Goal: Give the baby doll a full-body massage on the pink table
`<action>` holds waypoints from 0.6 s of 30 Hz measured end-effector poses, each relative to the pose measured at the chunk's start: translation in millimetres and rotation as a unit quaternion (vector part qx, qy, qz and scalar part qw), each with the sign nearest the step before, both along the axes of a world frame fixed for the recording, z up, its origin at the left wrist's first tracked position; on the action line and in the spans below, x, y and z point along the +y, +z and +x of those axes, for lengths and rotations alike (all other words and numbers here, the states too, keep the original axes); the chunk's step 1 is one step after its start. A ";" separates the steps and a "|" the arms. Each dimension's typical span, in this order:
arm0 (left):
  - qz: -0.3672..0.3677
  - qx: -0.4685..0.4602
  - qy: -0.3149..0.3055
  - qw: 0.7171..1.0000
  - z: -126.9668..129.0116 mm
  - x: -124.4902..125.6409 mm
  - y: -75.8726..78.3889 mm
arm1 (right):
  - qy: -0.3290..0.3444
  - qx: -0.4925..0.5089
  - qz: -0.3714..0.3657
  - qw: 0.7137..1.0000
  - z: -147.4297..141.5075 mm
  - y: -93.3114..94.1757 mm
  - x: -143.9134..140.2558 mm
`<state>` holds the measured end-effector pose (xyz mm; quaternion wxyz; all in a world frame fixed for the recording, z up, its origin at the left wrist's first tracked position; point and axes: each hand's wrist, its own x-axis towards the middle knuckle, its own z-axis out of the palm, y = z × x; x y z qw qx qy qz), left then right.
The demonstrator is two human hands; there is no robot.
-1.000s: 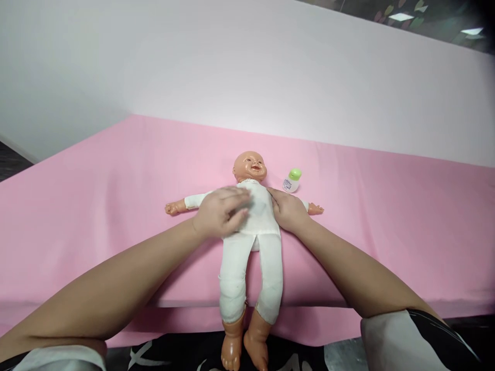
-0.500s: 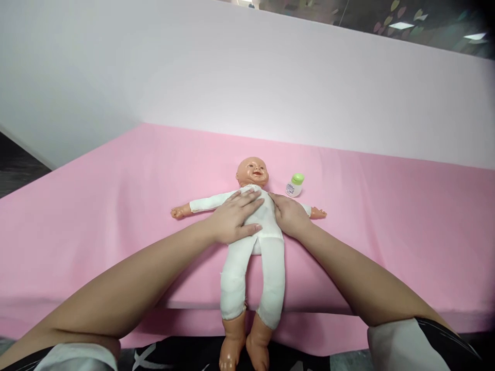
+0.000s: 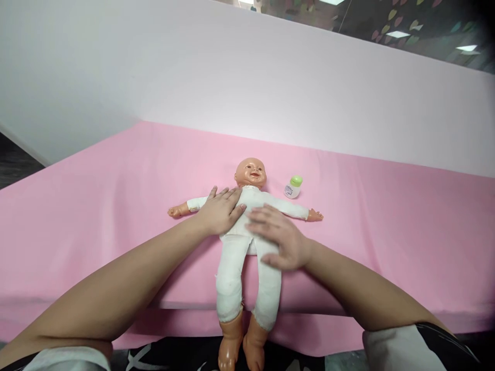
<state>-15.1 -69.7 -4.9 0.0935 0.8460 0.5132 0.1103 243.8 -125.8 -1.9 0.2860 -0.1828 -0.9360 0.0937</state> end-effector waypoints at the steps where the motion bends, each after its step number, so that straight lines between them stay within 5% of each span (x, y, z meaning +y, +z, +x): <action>1: 0.001 0.006 0.003 1.000 0.1 0.0 -0.3 | 0.047 -0.021 -0.005 0.999 -4.8 2.6 -8.8; 5: -0.004 0.012 0.005 1.000 0.9 -0.8 -1.0 | 0.071 -0.100 -0.031 0.992 -14.7 1.5 -19.3; 13: -0.029 0.000 -0.005 1.000 -1.4 2.1 -0.2 | -0.161 -0.141 -0.109 0.971 8.6 -11.1 36.8; 18: -0.024 0.026 -0.014 0.999 -16.1 7.3 0.8 | -0.259 -0.152 -0.135 0.944 21.3 -7.0 47.1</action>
